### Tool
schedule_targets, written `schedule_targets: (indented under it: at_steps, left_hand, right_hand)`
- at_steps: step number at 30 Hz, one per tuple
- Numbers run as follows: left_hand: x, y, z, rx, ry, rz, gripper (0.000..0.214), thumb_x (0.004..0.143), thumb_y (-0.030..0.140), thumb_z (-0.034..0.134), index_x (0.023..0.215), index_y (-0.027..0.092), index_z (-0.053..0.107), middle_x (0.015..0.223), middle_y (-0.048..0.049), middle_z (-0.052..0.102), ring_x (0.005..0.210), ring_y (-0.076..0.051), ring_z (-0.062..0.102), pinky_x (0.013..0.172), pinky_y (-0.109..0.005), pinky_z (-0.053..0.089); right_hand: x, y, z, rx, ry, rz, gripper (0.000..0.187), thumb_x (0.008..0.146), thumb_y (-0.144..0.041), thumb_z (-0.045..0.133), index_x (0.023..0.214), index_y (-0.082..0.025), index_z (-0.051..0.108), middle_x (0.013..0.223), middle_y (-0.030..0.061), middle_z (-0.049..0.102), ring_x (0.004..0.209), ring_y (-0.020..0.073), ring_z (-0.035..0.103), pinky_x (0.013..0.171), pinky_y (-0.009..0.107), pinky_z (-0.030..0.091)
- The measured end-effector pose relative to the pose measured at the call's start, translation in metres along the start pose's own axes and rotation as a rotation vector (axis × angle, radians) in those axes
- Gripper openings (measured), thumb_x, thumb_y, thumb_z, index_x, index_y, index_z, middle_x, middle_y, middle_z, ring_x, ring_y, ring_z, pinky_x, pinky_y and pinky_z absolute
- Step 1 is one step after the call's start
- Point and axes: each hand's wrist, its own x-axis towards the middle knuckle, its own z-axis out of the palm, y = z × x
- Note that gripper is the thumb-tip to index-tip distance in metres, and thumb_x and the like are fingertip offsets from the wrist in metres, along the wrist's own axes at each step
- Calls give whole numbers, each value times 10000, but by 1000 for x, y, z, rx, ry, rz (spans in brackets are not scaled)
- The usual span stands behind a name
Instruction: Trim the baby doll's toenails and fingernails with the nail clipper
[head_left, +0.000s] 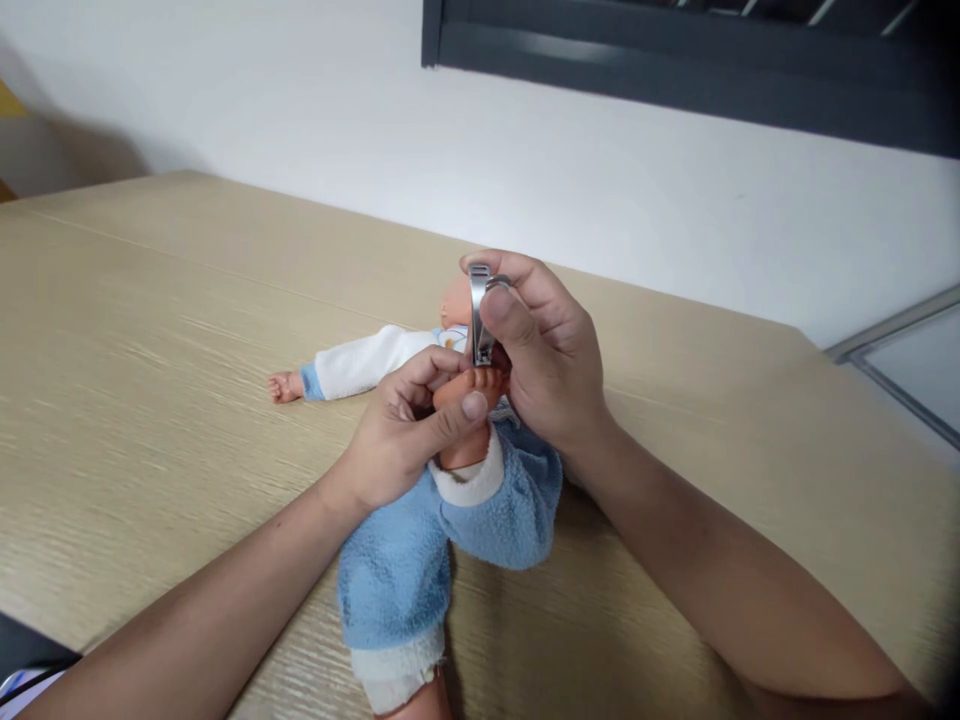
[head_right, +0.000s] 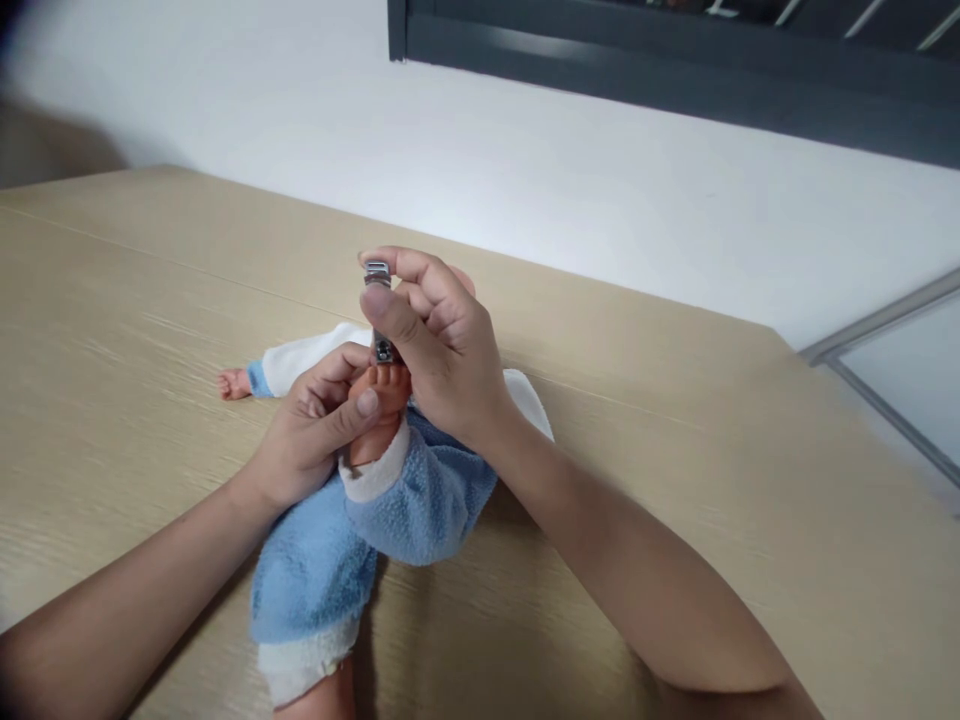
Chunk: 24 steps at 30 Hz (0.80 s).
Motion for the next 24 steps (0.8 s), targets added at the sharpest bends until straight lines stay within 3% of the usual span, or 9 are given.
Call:
schedule_targets:
  at_steps: [13,18,24]
  left_hand:
    - [1,1,2,-7,7,-21,279,874,406,895,982,201,739,932,-31,757,843,-164,689,793,-282,542]
    - [1,2,2,-25,-12,-15,243,895,385,883,967,202,740,883,-13,740,781,-131,660,744,-256,520]
    - [1,1,2,-9,-25,-13,240,912,379,868,976,204,718,914,-17,754,834,-142,680,798,-266,522]
  right_hand:
    - [-1,2,-1,23,-18,-17,344,1032,-553,654,1286,-322,674,733,-38,562,709,169,642,815,402,646]
    - [-2,1,2,50,9,-28,339,1024,-549,672,1267,-312,666,719,-43,553,675,154,628,691,347,619]
    - [-3,-2,6,57,53,6,394,982,-565,727,1260,-300,639,722,-47,564,624,147,605,575,314,571]
